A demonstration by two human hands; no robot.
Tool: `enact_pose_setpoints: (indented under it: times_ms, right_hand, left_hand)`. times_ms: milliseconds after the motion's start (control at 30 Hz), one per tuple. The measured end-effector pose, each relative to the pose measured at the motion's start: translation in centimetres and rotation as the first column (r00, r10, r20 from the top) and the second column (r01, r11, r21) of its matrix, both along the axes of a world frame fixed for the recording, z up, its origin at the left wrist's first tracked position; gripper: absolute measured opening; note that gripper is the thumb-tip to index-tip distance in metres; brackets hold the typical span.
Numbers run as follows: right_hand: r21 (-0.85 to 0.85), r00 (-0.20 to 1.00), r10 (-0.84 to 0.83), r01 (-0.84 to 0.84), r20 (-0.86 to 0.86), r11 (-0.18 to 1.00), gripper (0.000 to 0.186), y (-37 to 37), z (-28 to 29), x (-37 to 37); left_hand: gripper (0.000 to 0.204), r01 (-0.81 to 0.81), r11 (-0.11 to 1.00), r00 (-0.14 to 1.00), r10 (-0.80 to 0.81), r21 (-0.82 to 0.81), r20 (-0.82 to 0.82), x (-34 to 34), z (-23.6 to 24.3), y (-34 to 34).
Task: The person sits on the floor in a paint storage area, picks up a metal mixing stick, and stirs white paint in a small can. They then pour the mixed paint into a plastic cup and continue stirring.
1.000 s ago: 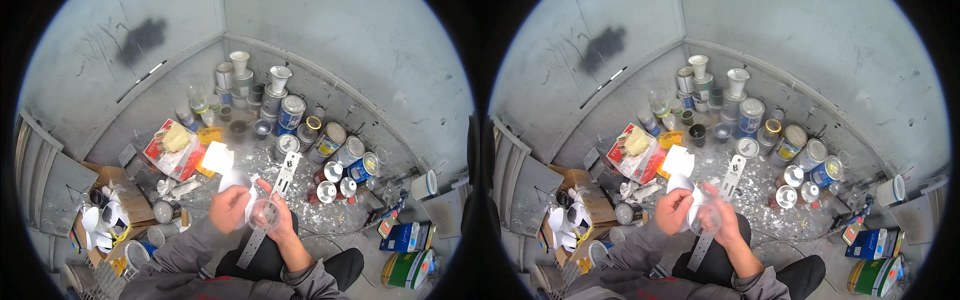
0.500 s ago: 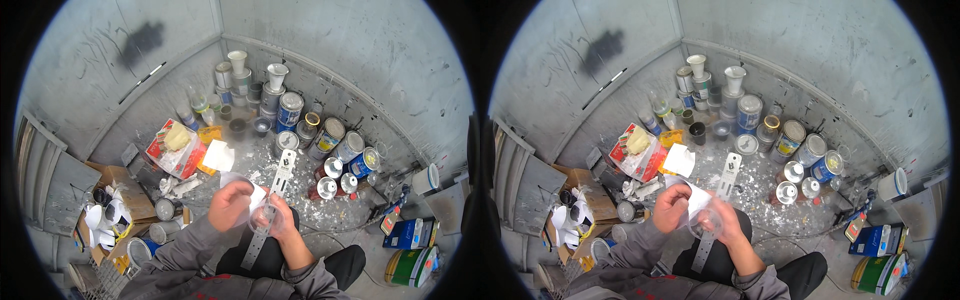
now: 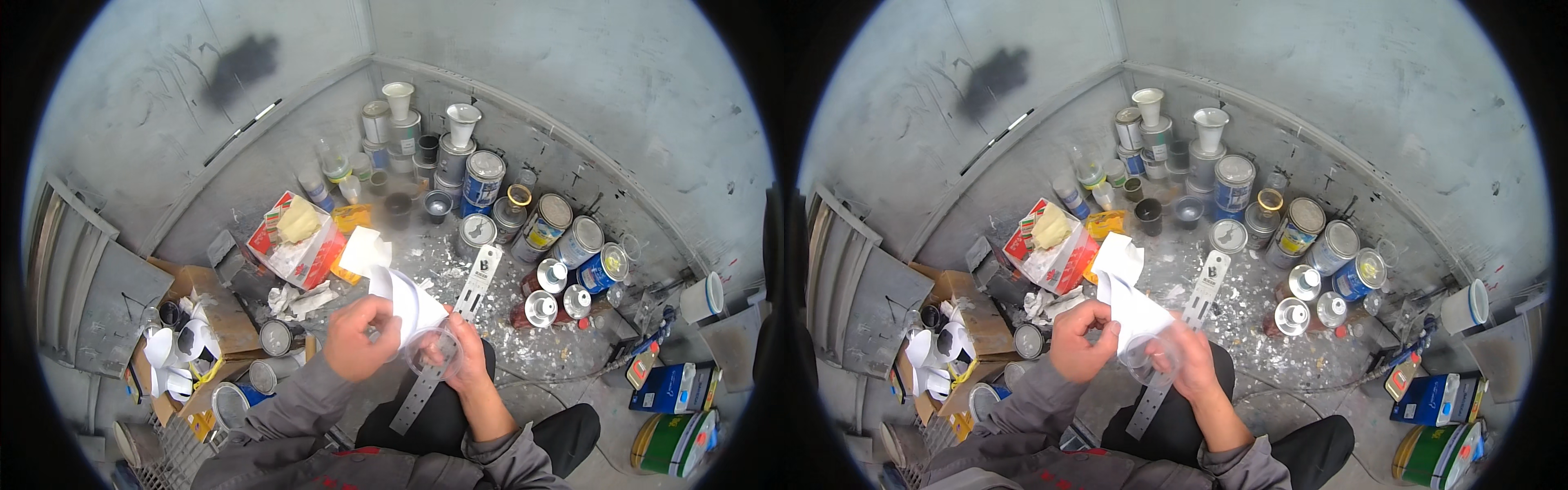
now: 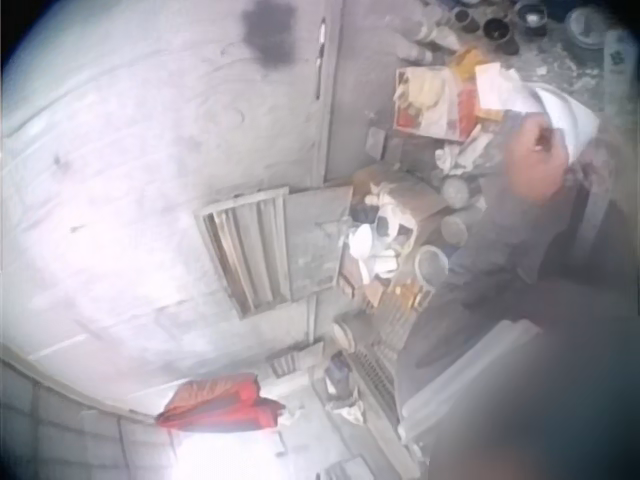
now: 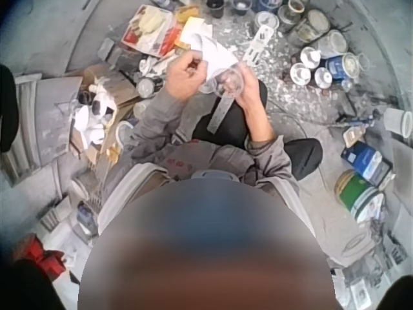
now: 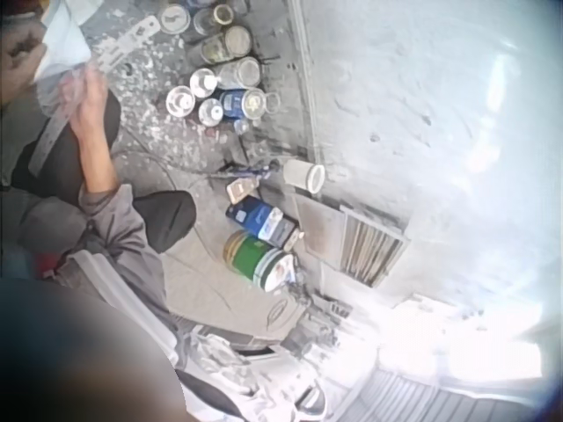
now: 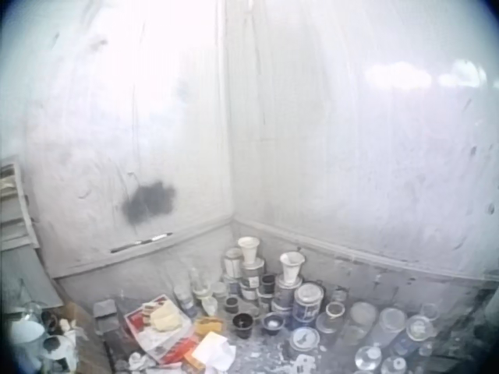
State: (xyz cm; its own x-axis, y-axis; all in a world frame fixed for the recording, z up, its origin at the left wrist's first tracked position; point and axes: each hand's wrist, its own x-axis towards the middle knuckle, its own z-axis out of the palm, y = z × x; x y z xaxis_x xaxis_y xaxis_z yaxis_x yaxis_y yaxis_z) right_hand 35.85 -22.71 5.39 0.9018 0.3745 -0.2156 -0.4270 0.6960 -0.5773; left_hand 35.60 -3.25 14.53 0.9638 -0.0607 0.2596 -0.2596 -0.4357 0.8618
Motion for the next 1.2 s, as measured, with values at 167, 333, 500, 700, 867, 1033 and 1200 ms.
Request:
enact_pose_setpoints:
  times_ms: [167, 333, 500, 700, 867, 1033, 1200]
  right_hand:
    - [-0.021, 0.995, -0.098, 0.098, 0.000, 0.995, 0.048, 0.2, -0.9, 0.3]
    - [0.205, 0.996, -0.081, 0.085, -0.027, 0.975, 0.051, -0.6, -0.7, 0.2]
    - [0.196, 0.996, -0.080, 0.070, 0.039, 0.978, 0.052, -0.3, -0.3, 0.6]
    - [0.233, 0.993, -0.080, 0.099, -0.089, 0.968, 0.051, 0.4, -1.4, 1.2]
    - [0.284, 0.949, -0.160, 0.238, -0.273, 0.929, 0.050, -0.8, -1.8, 1.3]
    - [0.319, 0.887, -0.418, 0.460, -0.194, 0.828, 0.047, -7.0, 1.9, 0.3]
    - [0.321, 0.847, -0.531, 0.493, 0.037, 0.809, 0.044, -16.3, 5.9, -3.6]
  left_hand:
    - [0.009, -0.130, 0.989, 0.991, 0.132, -0.070, 0.035, -0.5, 0.2, 3.0]
    - [0.003, -0.660, 0.733, 0.700, 0.520, 0.166, 0.491, 5.3, -2.8, 15.2]
    - [0.018, -0.694, 0.462, 0.718, 0.495, 0.552, 0.488, 12.4, -9.6, 26.7]
    - [0.029, -0.295, 0.881, 0.952, 0.238, 0.370, 0.191, 10.5, -11.8, 17.3]
    - [0.053, 0.247, 0.863, 0.822, -0.427, 0.440, 0.377, 6.9, -2.7, 4.1]
    - [0.048, 0.563, 0.651, 0.580, -0.750, 0.509, 0.319, 11.6, 3.2, -6.7]
    - [0.042, 0.762, 0.509, 0.319, -0.832, 0.400, 0.453, 12.4, 4.4, -18.8]
